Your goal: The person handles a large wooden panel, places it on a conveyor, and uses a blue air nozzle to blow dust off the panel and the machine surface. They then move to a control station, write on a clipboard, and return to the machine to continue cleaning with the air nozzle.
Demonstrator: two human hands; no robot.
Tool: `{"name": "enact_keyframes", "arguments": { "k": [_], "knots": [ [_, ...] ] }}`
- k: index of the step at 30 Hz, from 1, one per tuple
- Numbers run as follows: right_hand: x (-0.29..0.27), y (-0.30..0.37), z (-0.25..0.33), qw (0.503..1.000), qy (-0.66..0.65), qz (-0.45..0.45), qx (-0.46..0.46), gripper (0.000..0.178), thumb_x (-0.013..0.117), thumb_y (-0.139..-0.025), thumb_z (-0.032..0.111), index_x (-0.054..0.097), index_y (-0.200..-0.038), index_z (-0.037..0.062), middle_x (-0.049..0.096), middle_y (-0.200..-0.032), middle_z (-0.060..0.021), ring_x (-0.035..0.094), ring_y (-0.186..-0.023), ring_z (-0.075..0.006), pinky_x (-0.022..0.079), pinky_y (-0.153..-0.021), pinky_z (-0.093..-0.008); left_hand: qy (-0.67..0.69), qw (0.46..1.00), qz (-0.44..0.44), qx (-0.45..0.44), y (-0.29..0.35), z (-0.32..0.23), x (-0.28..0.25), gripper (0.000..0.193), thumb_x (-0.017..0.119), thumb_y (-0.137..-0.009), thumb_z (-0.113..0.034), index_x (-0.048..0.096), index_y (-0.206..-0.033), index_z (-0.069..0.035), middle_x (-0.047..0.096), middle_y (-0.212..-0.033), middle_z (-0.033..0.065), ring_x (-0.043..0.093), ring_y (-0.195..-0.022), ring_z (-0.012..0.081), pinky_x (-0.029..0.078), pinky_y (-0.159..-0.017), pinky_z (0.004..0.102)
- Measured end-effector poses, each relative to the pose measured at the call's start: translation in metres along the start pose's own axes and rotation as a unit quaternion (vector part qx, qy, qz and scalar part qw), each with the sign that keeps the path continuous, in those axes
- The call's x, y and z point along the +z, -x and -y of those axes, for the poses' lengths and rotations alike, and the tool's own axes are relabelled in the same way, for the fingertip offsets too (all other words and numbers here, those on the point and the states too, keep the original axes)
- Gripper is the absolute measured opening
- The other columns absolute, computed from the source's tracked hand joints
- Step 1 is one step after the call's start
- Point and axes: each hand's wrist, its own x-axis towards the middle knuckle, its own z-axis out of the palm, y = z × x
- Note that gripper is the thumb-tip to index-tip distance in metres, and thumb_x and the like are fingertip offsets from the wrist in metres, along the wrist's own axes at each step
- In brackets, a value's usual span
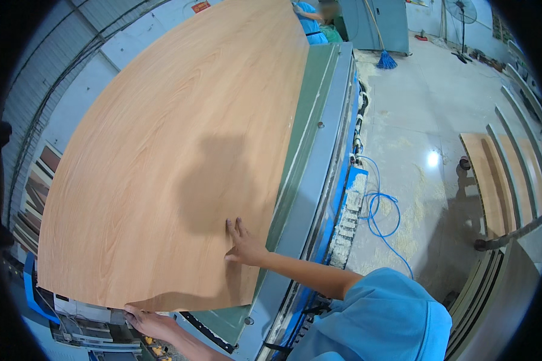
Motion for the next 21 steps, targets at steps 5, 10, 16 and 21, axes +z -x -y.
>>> {"name": "enact_keyframes", "arguments": {
  "k": [5, 10, 16, 21],
  "knots": [
    [0.004, 0.001, -0.015, 0.999, -0.022, 0.02, -0.018, 0.124, 0.085, -0.077, 0.042, 0.002, -0.161, 0.0049, 0.01, -0.156, -0.0447, 0.019, -0.147, -0.0563, 0.032, -0.118, -0.0535, -0.033, 0.998, -0.035, 0.039, -0.007, 0.007, 0.013, 0.059, 0.052, -0.106, -0.037, 0.044, -0.144, 0.008, 0.047, -0.148, 0.0209, 0.05, -0.127, 0.0299, 0.038, -0.111, 0.0423],
    [0.013, 0.009, -0.02, 0.999, -0.034, 0.018, -0.012, 0.12, 0.084, -0.079, 0.038, 0.003, -0.162, 0.0062, 0.011, -0.155, -0.0447, 0.019, -0.146, -0.0578, 0.032, -0.118, -0.0535, -0.152, 0.983, -0.08, 0.071, 0.007, -0.003, 0.024, 0.063, 0.05, -0.106, -0.04, 0.043, -0.146, 0.008, 0.047, -0.149, 0.0212, 0.051, -0.127, 0.0316, 0.038, -0.112, 0.0429],
    [0.021, 0.007, -0.024, 0.999, -0.037, 0.03, 0.014, 0.122, 0.086, -0.078, 0.036, 0.001, -0.161, 0.0057, 0.011, -0.157, -0.0414, 0.016, -0.148, -0.0562, 0.029, -0.12, -0.053, -0.018, 0.999, -0.045, 0.012, 0.01, -0.007, 0.034, 0.063, 0.049, -0.106, -0.043, 0.044, -0.146, 0.006, 0.048, -0.148, 0.0217, 0.052, -0.124, 0.0351, 0.038, -0.111, 0.0453],
    [0.027, 0.005, -0.019, 0.999, -0.047, 0.013, 0.021, 0.123, 0.086, -0.077, 0.038, 0.002, -0.161, 0.0061, 0.01, -0.158, -0.0411, 0.019, -0.147, -0.0562, 0.028, -0.121, -0.053, -0.075, 0.995, -0.065, 0.007, -0.019, 0.007, 0.027, 0.06, 0.052, -0.106, -0.038, 0.043, -0.146, 0.005, 0.045, -0.149, 0.0197, 0.047, -0.129, 0.0323, 0.035, -0.112, 0.0456]
  ]
}}
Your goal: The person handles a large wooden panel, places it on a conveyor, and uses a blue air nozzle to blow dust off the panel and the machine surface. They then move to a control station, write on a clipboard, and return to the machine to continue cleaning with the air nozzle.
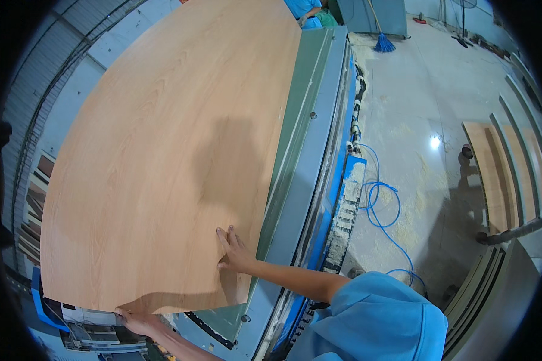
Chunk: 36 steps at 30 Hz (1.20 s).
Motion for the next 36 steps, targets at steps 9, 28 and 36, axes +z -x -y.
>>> {"name": "enact_keyframes", "arguments": {
  "k": [9, 28, 36],
  "knots": [
    [0.031, 0.0, -0.008, 0.999, 0.049, -0.018, -0.003, 0.115, 0.083, -0.079, 0.041, 0.01, -0.162, 0.0125, 0.01, -0.16, -0.0382, 0.022, -0.147, -0.0536, 0.026, -0.122, -0.0526, 0.068, 0.996, 0.027, -0.054, -0.044, 0.022, 0.016, 0.052, 0.057, -0.104, -0.03, 0.047, -0.142, 0.004, 0.047, -0.146, 0.0172, 0.045, -0.13, 0.03, 0.035, -0.113, 0.0461],
    [0.165, -0.016, -0.034, 0.987, 0.069, -0.143, 0.0, 0.076, 0.064, -0.089, 0.045, 0.039, -0.156, 0.0205, 0.029, -0.159, -0.0311, 0.031, -0.146, -0.0487, 0.023, -0.118, -0.0588, 0.101, 0.928, 0.162, -0.321, -0.278, 0.21, 0.05, 0.028, 0.039, -0.108, -0.029, 0.056, -0.097, -0.01, 0.057, -0.098, 0.0094, 0.057, -0.092, 0.0273, 0.05, -0.082, 0.0458],
    [0.174, -0.034, -0.027, 0.988, 0.117, -0.101, 0.028, 0.072, 0.056, -0.096, 0.051, 0.034, -0.158, 0.0227, 0.029, -0.161, -0.0258, 0.03, -0.149, -0.0419, 0.019, -0.121, -0.0555, 0.062, 0.883, 0.21, -0.414, -0.347, 0.315, 0.073, 0.032, 0.035, -0.107, -0.031, 0.058, -0.11, -0.009, 0.062, -0.109, 0.0102, 0.06, -0.101, 0.0304, 0.051, -0.089, 0.0478]
  ]
}}
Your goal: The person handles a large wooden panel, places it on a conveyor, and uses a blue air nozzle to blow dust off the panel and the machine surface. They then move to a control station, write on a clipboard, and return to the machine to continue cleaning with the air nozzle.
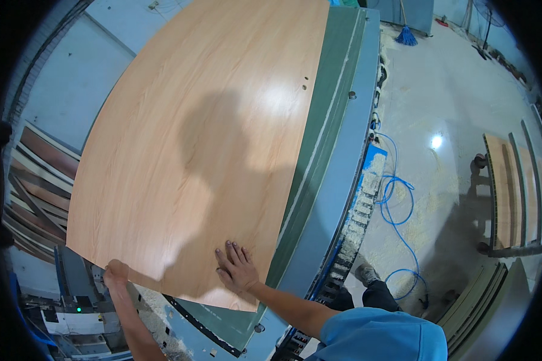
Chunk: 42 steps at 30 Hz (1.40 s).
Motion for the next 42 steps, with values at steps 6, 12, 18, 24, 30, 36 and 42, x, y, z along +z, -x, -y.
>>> {"name": "enact_keyframes", "arguments": {
  "k": [6, 12, 18, 24, 30, 36, 42],
  "knots": [
    [0.014, -0.005, 0.001, 0.998, 0.016, 0.044, 0.033, 0.07, 0.052, -0.099, 0.049, 0.031, -0.16, 0.0217, 0.024, -0.164, -0.024, 0.024, -0.152, -0.0406, 0.015, -0.123, -0.0548, -0.078, 0.996, -0.031, 0.0, -0.064, 0.034, -0.006, 0.04, 0.033, -0.109, -0.03, 0.048, -0.134, -0.003, 0.055, -0.131, 0.0143, 0.052, -0.124, 0.0317, 0.044, -0.106, 0.0488],
    [0.032, -0.013, 0.001, 0.998, 0.04, 0.037, 0.029, 0.073, 0.055, -0.098, 0.049, 0.031, -0.159, 0.0182, 0.024, -0.163, -0.0263, 0.022, -0.151, -0.0454, 0.013, -0.123, -0.0554, -0.026, 0.997, -0.068, -0.02, -0.116, 0.082, -0.009, 0.051, 0.029, -0.109, -0.027, 0.036, -0.151, 0.0, 0.047, -0.148, 0.0195, 0.043, -0.139, 0.0354, 0.04, -0.114, 0.0532],
    [0.041, -0.025, 0.002, 0.99, 0.071, 0.103, 0.071, 0.076, 0.056, -0.097, 0.048, 0.029, -0.16, 0.0161, 0.017, -0.165, -0.0245, 0.015, -0.153, -0.0438, 0.011, -0.123, -0.0569, -0.063, 0.995, -0.005, -0.072, -0.172, 0.142, -0.016, 0.053, 0.031, -0.108, -0.027, 0.032, -0.153, 0.001, 0.04, -0.152, 0.0209, 0.043, -0.139, 0.0383, 0.04, -0.113, 0.0547],
    [0.05, -0.036, 0.006, 0.975, 0.126, 0.151, 0.104, 0.081, 0.056, -0.096, 0.048, 0.024, -0.16, 0.0106, 0.014, -0.166, -0.0231, 0.012, -0.155, -0.0409, 0.009, -0.124, -0.0578, -0.036, 0.984, 0.007, -0.174, -0.226, 0.22, -0.03, 0.053, 0.035, -0.106, -0.026, 0.036, -0.152, 0.0, 0.041, -0.152, 0.0212, 0.042, -0.139, 0.0399, 0.031, -0.118, 0.0547],
    [0.059, -0.034, 0.005, 0.965, 0.155, 0.172, 0.121, 0.081, 0.059, -0.094, 0.048, 0.026, -0.16, 0.013, 0.015, -0.167, -0.0199, 0.01, -0.155, -0.0378, 0.007, -0.125, -0.0571, -0.083, 0.974, -0.004, -0.21, -0.247, 0.265, -0.03, 0.051, 0.043, -0.103, -0.024, 0.041, -0.146, 0.003, 0.05, -0.143, 0.0229, 0.047, -0.135, 0.0389, 0.038, -0.113, 0.0557],
    [0.061, -0.03, 0.003, 0.973, 0.148, 0.146, 0.098, 0.075, 0.06, -0.094, 0.043, 0.033, -0.157, 0.0116, 0.021, -0.166, -0.0165, 0.016, -0.155, -0.0331, 0.007, -0.125, -0.0563, -0.171, 0.985, -0.031, 0.019, -0.15, 0.276, -0.016, 0.047, 0.063, -0.094, -0.024, 0.051, -0.125, 0.01, 0.058, -0.126, 0.0232, 0.061, -0.11, 0.0341, 0.053, -0.094, 0.0514],
    [0.022, -0.021, -0.019, 0.989, -0.036, 0.134, 0.054, 0.06, 0.061, -0.096, 0.025, 0.043, -0.15, 0.0074, 0.037, -0.158, -0.0165, 0.034, -0.147, -0.0338, 0.026, -0.121, -0.0495, -0.303, 0.946, -0.103, -0.059, 0.087, 0.332, -0.033, 0.037, 0.071, -0.092, -0.027, 0.055, -0.11, 0.001, 0.064, -0.108, 0.0152, 0.063, -0.092, 0.0238, 0.051, -0.075, 0.0366]
  ]
}}
